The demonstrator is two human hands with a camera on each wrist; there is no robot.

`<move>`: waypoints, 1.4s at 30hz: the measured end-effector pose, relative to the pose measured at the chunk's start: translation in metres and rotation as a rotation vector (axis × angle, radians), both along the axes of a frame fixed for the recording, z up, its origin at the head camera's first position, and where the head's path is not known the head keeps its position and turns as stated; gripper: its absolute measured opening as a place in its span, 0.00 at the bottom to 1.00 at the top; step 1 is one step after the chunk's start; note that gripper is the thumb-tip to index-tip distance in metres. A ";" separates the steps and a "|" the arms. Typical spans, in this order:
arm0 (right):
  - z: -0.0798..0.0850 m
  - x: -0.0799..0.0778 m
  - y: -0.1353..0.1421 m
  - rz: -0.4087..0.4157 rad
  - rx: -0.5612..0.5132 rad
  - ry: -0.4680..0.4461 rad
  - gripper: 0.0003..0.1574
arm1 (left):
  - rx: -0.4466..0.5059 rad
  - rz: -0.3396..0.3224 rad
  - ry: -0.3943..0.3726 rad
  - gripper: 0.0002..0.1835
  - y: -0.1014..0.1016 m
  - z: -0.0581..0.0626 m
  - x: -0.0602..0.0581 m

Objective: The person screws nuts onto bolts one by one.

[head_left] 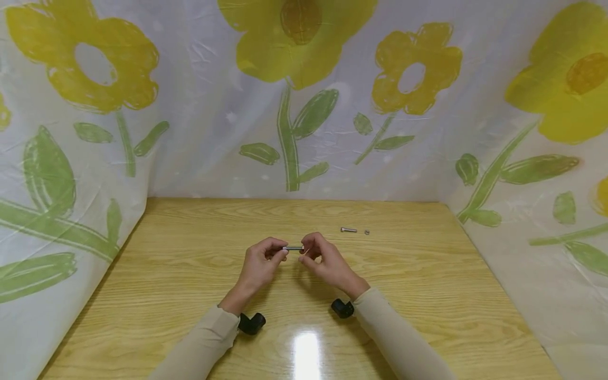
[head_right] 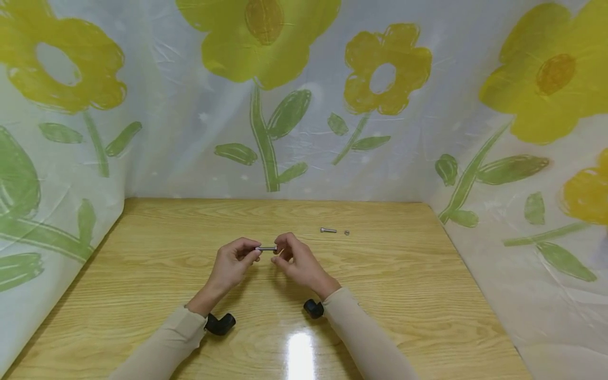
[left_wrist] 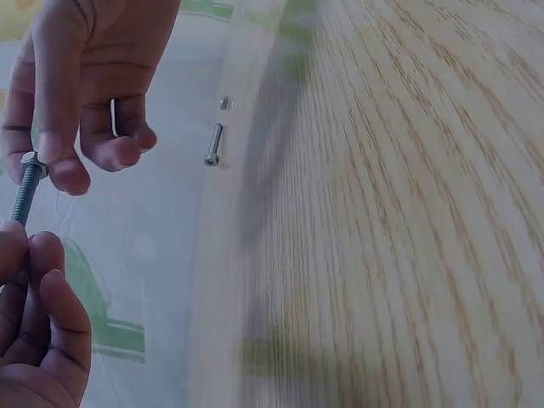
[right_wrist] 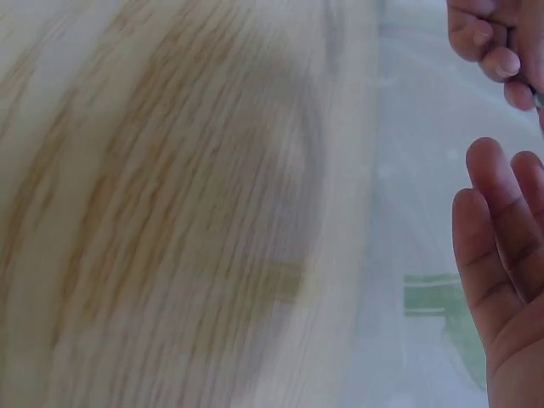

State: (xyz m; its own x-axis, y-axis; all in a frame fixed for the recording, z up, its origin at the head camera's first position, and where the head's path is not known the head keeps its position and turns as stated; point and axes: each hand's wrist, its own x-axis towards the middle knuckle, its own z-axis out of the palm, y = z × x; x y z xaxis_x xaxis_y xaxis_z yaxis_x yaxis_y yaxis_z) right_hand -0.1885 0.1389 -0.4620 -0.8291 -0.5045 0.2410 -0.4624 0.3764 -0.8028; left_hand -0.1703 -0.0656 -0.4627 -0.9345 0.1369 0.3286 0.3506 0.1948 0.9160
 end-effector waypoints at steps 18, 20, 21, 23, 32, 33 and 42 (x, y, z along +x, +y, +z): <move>-0.001 0.002 0.000 -0.027 -0.047 -0.027 0.16 | 0.000 -0.042 0.053 0.06 -0.001 -0.011 -0.003; -0.002 0.002 0.000 -0.014 -0.051 -0.015 0.12 | 0.002 -0.042 0.055 0.06 -0.001 -0.012 -0.003; -0.002 0.002 0.000 -0.013 -0.042 -0.011 0.11 | 0.006 -0.041 0.053 0.06 -0.001 -0.012 -0.003; -0.002 0.002 -0.001 -0.024 -0.014 -0.011 0.11 | 0.001 -0.036 0.056 0.06 -0.001 -0.012 -0.002; -0.001 0.000 -0.004 -0.027 -0.024 -0.048 0.18 | -0.016 -0.018 0.070 0.06 -0.006 -0.009 -0.003; 0.000 0.000 -0.005 -0.020 -0.035 -0.052 0.19 | -0.019 -0.016 0.060 0.07 -0.006 -0.006 -0.002; 0.001 0.000 -0.008 -0.031 0.007 -0.033 0.19 | -0.018 -0.003 0.077 0.06 -0.008 -0.007 -0.003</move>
State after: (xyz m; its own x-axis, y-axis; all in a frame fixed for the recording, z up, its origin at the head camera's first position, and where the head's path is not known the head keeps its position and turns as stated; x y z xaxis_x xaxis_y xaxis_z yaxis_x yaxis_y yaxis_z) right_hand -0.1886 0.1311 -0.4615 -0.8518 -0.4801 0.2099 -0.4240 0.3963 -0.8144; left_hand -0.1737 -0.0739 -0.4699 -0.9060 0.1460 0.3973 0.4209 0.2103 0.8824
